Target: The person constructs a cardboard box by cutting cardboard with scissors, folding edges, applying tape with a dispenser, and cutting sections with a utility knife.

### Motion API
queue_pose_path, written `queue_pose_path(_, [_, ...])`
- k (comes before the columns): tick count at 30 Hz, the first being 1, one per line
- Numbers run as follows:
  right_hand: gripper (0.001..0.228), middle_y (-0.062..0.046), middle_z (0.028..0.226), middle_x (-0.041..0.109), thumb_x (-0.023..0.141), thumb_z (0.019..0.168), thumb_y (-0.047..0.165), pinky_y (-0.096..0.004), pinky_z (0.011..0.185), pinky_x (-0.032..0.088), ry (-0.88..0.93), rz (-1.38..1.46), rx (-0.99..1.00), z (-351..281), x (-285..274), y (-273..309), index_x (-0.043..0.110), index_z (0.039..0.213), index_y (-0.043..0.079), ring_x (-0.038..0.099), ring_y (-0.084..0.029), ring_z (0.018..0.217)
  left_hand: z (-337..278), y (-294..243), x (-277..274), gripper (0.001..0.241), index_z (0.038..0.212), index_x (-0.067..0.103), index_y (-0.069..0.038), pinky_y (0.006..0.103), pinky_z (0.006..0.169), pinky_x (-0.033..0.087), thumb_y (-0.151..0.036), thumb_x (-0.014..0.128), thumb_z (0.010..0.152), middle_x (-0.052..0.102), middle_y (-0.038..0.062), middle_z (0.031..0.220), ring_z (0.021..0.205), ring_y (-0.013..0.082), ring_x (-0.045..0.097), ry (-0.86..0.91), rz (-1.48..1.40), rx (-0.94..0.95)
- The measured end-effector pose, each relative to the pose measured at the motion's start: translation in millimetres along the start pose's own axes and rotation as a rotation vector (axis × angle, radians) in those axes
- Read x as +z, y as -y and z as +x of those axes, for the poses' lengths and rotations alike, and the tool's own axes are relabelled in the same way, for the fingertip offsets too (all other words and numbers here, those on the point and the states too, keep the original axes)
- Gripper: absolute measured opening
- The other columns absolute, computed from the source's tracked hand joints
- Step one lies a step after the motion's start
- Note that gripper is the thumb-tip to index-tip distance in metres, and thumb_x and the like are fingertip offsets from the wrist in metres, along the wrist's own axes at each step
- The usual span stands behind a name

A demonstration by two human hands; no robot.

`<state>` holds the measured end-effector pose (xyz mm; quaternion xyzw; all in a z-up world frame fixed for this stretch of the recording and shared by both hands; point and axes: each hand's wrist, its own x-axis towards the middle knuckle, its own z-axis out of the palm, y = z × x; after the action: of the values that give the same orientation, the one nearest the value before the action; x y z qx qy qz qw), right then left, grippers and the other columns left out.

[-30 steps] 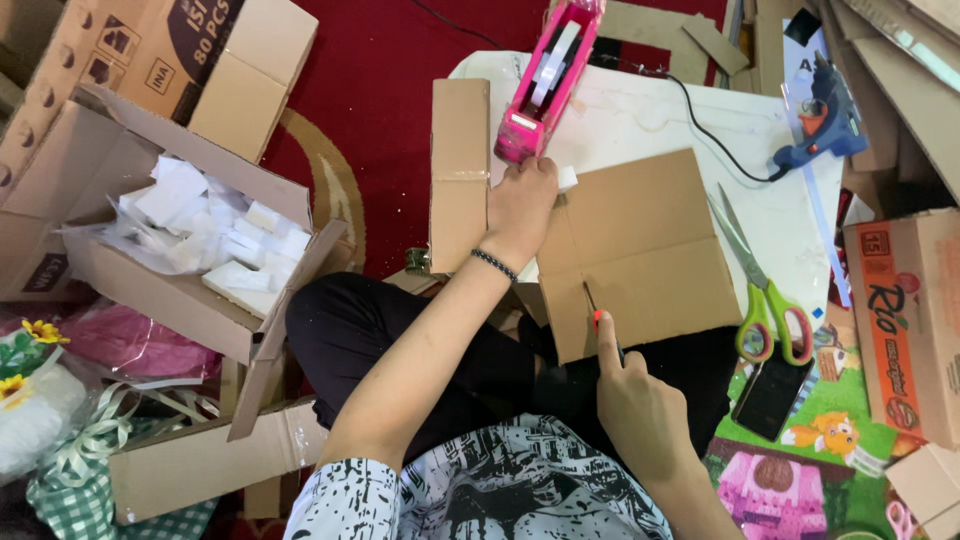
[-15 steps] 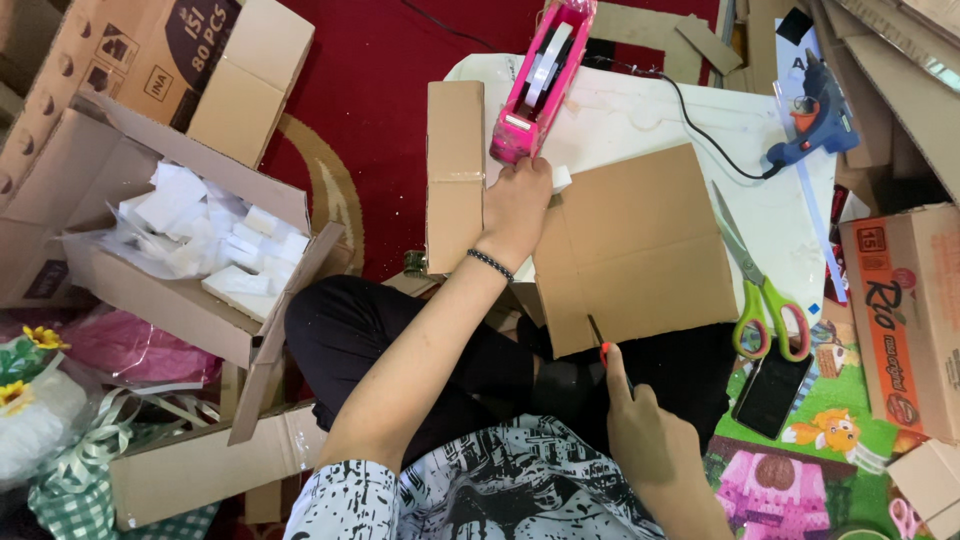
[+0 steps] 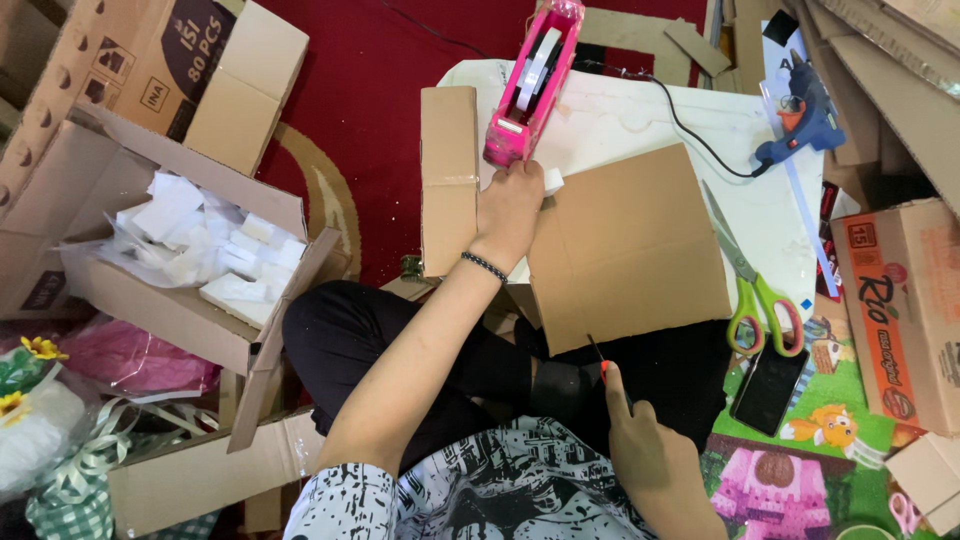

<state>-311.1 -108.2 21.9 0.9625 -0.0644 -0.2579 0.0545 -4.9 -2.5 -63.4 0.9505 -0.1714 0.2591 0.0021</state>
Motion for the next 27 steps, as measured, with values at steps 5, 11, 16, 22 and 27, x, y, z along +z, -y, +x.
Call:
queue_pose_path(5, [0.071,-0.005,0.072,0.051,0.043,0.083,0.016,-0.04,0.034,0.04,0.034,0.014,0.021,-1.3,-0.3,1.3,0.015,0.147,0.026,0.054,-0.026,0.04,-0.4,1.0,0.9,0.021,0.074,0.057,-0.018,0.0291,0.04,0.046,-0.001,0.064,0.063,0.059,-0.002,0.068,0.057,0.0154,0.06,0.001,-0.019,0.005])
queue_pose_path(11, [0.072,-0.007,0.094,0.058,0.04,0.086,0.024,-0.048,0.061,0.048,0.389,0.121,-0.045,-19.1,15.7,-30.6,0.003,0.147,0.033,0.064,-0.033,0.075,-2.4,-1.4,3.0,0.018,0.083,0.06,-0.016,0.0301,0.039,0.046,-0.006,0.062,0.068,0.058,-0.003,0.07,0.058,0.0151,0.06,0.006,-0.002,0.007])
queue_pose_path(16, [0.071,-0.003,0.077,0.067,0.043,0.087,0.044,-0.023,0.063,0.052,0.524,0.231,0.003,-38.7,-55.0,-80.7,0.0,0.143,0.055,0.071,-0.012,0.067,2.8,-0.9,-4.2,0.01,0.074,0.062,-0.019,0.0324,0.037,0.047,-0.01,0.057,0.074,0.06,-0.002,0.065,0.054,0.0161,0.062,0.012,-0.039,-0.004])
queue_pose_path(22, [0.089,-0.002,0.101,0.064,0.065,0.081,0.012,-0.022,0.04,0.059,0.267,0.665,0.272,-11.9,-151.5,-95.1,0.017,0.146,0.049,0.063,-0.012,0.049,6.7,4.0,-3.8,0.02,0.085,0.061,-0.013,0.0365,0.038,0.05,0.002,0.058,0.072,0.059,0.004,0.069,0.052,0.0226,0.063,0.174,-0.139,0.044])
queue_pose_path(27, [0.079,-0.022,0.125,0.049,0.063,0.076,0.026,-0.056,0.078,0.041,-0.261,0.545,0.341,52.3,-149.2,-126.2,0.023,0.143,0.012,0.055,-0.044,0.102,7.7,7.3,-14.4,0.022,0.078,0.061,-0.014,0.0326,0.036,0.047,0.005,0.059,0.068,0.061,0.003,0.067,0.051,0.0183,0.061,0.127,-0.089,0.091])
